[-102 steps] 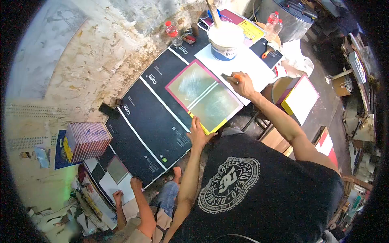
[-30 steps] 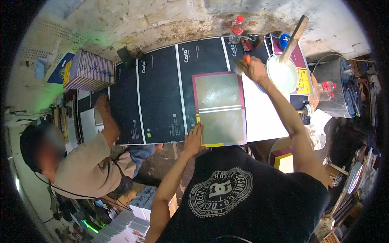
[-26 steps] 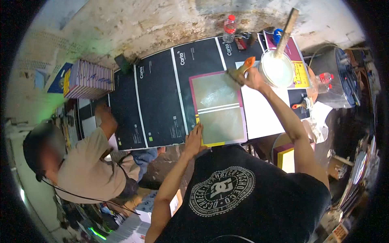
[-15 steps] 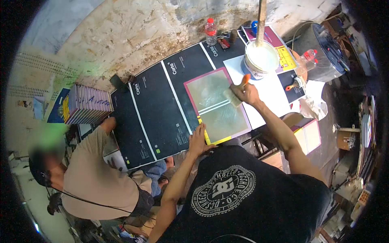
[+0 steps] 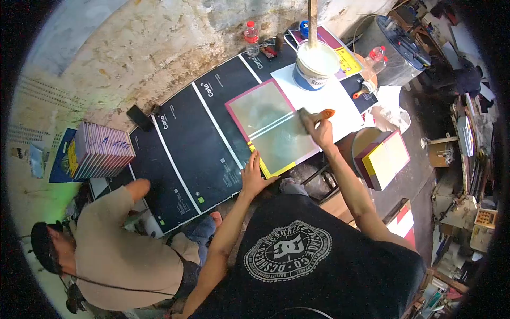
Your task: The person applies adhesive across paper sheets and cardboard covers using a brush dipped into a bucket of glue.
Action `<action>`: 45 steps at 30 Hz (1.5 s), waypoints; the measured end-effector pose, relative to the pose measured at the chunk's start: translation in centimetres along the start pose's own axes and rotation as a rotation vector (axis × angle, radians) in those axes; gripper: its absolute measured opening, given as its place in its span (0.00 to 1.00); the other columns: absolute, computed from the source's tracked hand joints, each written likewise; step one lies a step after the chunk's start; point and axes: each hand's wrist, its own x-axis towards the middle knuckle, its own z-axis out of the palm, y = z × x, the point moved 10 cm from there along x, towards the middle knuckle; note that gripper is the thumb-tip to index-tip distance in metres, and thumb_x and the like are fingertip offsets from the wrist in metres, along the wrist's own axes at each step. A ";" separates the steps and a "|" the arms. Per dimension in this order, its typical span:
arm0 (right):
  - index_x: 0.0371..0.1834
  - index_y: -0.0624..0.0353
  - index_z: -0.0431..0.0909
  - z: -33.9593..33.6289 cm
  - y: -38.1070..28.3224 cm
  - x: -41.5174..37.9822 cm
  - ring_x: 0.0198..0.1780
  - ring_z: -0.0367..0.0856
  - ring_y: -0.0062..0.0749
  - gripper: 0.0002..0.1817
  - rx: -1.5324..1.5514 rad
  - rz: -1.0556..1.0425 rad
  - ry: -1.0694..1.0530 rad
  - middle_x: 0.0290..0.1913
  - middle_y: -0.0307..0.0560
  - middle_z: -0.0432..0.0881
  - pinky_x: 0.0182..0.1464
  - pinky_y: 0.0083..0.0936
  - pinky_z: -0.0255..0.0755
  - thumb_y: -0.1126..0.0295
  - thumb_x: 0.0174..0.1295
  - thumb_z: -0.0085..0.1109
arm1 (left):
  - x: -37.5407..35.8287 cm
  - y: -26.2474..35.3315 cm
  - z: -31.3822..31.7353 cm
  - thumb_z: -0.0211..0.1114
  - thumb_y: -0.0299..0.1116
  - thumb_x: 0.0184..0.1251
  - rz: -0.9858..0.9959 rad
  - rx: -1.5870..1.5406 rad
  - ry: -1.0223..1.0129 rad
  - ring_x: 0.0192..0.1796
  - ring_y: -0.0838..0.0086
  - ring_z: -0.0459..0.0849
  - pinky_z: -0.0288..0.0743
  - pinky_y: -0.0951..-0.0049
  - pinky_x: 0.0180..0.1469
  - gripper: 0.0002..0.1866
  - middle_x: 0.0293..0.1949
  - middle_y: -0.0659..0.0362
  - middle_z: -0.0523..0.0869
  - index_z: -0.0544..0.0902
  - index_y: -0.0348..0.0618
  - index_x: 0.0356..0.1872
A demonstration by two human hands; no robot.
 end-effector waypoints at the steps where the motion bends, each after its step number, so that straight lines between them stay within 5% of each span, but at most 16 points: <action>1: 0.32 0.65 0.84 1.2 1.0 -1.2 0.35 0.87 0.50 0.19 -0.034 0.041 -0.167 0.28 0.58 0.85 0.40 0.40 0.78 0.56 0.62 0.64 | -0.1 -0.1 0.1 0.77 0.66 0.42 -0.001 -0.006 -0.001 0.73 0.54 0.66 0.66 0.39 0.62 0.63 0.77 0.53 0.57 0.58 0.37 0.75; 4: 0.32 0.69 0.83 -2.5 5.7 -3.1 0.32 0.86 0.56 0.23 -0.241 0.398 -0.128 0.27 0.64 0.83 0.39 0.44 0.78 0.53 0.59 0.66 | -1.4 -0.3 0.6 0.77 0.65 0.44 0.020 0.021 -0.004 0.72 0.53 0.67 0.67 0.41 0.61 0.64 0.77 0.53 0.56 0.55 0.37 0.76; 6: 0.33 0.68 0.84 -5.4 2.4 -2.7 0.33 0.88 0.53 0.21 -0.484 0.211 0.062 0.28 0.65 0.84 0.38 0.42 0.79 0.56 0.60 0.66 | -0.6 -0.3 0.3 0.77 0.64 0.44 0.042 0.006 0.052 0.71 0.53 0.68 0.68 0.42 0.61 0.64 0.77 0.52 0.57 0.54 0.38 0.76; 8: 0.33 0.69 0.84 -6.2 -1.0 -4.3 0.34 0.89 0.50 0.17 -0.115 0.185 0.194 0.29 0.65 0.86 0.39 0.40 0.79 0.60 0.60 0.66 | -0.5 -0.2 0.3 0.77 0.63 0.43 0.075 -0.010 0.099 0.70 0.53 0.69 0.69 0.44 0.59 0.64 0.77 0.51 0.57 0.55 0.37 0.76; 12: 0.27 0.71 0.84 -3.2 1.8 -6.3 0.29 0.88 0.53 0.22 -0.325 0.121 -0.049 0.24 0.62 0.84 0.35 0.40 0.80 0.56 0.59 0.65 | -0.7 -0.1 0.4 0.78 0.62 0.43 0.090 -0.019 0.116 0.69 0.52 0.70 0.69 0.46 0.59 0.64 0.77 0.50 0.58 0.55 0.36 0.76; 13: 0.25 0.70 0.85 -4.3 2.9 -6.4 0.27 0.87 0.54 0.25 -0.306 0.278 -0.051 0.22 0.64 0.82 0.33 0.42 0.79 0.53 0.59 0.65 | -0.7 -0.1 0.0 0.79 0.62 0.42 0.083 -0.013 0.105 0.69 0.52 0.71 0.70 0.47 0.59 0.64 0.76 0.50 0.58 0.55 0.36 0.76; 18: 0.25 0.65 0.85 -3.0 -1.7 -6.6 0.23 0.85 0.49 0.20 -0.086 0.083 0.155 0.20 0.56 0.83 0.28 0.42 0.77 0.56 0.59 0.68 | -0.3 -0.1 -0.2 0.80 0.61 0.41 0.072 -0.017 0.121 0.69 0.52 0.71 0.68 0.47 0.60 0.63 0.76 0.48 0.60 0.57 0.36 0.75; 22: 0.20 0.65 0.79 5.9 -6.3 -9.4 0.25 0.85 0.56 0.23 -0.094 0.028 -0.209 0.21 0.62 0.82 0.30 0.45 0.77 0.54 0.59 0.69 | -0.9 -0.1 0.0 0.80 0.62 0.41 0.083 0.027 0.138 0.70 0.52 0.69 0.67 0.46 0.61 0.64 0.76 0.49 0.60 0.57 0.35 0.75; 24: 0.28 0.71 0.84 4.1 -4.5 -9.1 0.29 0.88 0.43 0.25 -0.262 0.311 -0.375 0.25 0.58 0.85 0.38 0.37 0.80 0.52 0.61 0.66 | -0.7 -0.1 0.0 0.79 0.63 0.42 0.076 0.010 0.110 0.71 0.53 0.68 0.67 0.45 0.62 0.63 0.76 0.50 0.60 0.58 0.35 0.75; 32: 0.25 0.70 0.84 -8.5 3.4 -3.6 0.22 0.86 0.46 0.22 -0.508 0.249 -0.057 0.20 0.61 0.83 0.27 0.37 0.78 0.56 0.60 0.66 | -0.6 0.0 0.1 0.78 0.62 0.44 0.087 -0.016 0.090 0.74 0.53 0.65 0.67 0.46 0.64 0.62 0.76 0.48 0.59 0.57 0.33 0.74; 35: 0.31 0.64 0.85 -4.5 -2.8 -3.8 0.23 0.85 0.47 0.16 0.012 -0.122 -0.055 0.22 0.59 0.83 0.29 0.38 0.77 0.59 0.58 0.66 | -0.5 -0.4 0.3 0.79 0.62 0.43 0.063 -0.017 0.071 0.74 0.53 0.64 0.67 0.47 0.64 0.63 0.76 0.48 0.59 0.57 0.34 0.74; 36: 0.34 0.64 0.85 -0.8 -1.8 -4.1 0.27 0.86 0.49 0.16 0.055 -0.109 -0.307 0.26 0.60 0.85 0.35 0.39 0.79 0.58 0.59 0.67 | -0.4 -0.4 0.3 0.78 0.62 0.43 0.057 -0.023 0.069 0.74 0.54 0.65 0.67 0.47 0.63 0.63 0.76 0.49 0.58 0.57 0.35 0.75; 38: 0.32 0.63 0.85 0.8 0.3 -2.4 0.30 0.86 0.51 0.17 -0.256 -0.046 -0.414 0.27 0.60 0.85 0.40 0.39 0.79 0.56 0.59 0.68 | -0.4 -0.6 0.4 0.78 0.63 0.43 0.047 -0.033 0.055 0.73 0.56 0.66 0.66 0.47 0.62 0.62 0.77 0.51 0.58 0.57 0.37 0.75; 39: 0.30 0.62 0.85 0.6 2.6 -0.8 0.28 0.84 0.53 0.18 -0.354 0.127 -0.329 0.25 0.58 0.84 0.40 0.39 0.78 0.55 0.58 0.69 | -0.3 -0.6 0.4 0.78 0.63 0.43 0.039 -0.026 0.036 0.73 0.56 0.66 0.66 0.47 0.62 0.62 0.77 0.51 0.58 0.57 0.37 0.75; 42: 0.33 0.56 0.89 -0.9 -7.1 2.9 0.24 0.79 0.50 0.10 -0.492 -0.292 0.016 0.24 0.48 0.83 0.33 0.41 0.75 0.61 0.59 0.67 | -0.2 -0.8 0.8 0.77 0.64 0.43 -0.009 -0.015 -0.012 0.74 0.54 0.64 0.64 0.48 0.64 0.63 0.77 0.50 0.57 0.57 0.37 0.75; 45: 0.39 0.57 0.87 7.3 -6.4 4.8 0.34 0.85 0.46 0.11 0.122 -0.183 -0.317 0.30 0.53 0.84 0.40 0.37 0.78 0.62 0.58 0.69 | -0.2 -1.2 1.3 0.76 0.66 0.42 -0.002 -0.011 0.011 0.74 0.53 0.64 0.63 0.49 0.65 0.63 0.77 0.49 0.58 0.57 0.37 0.75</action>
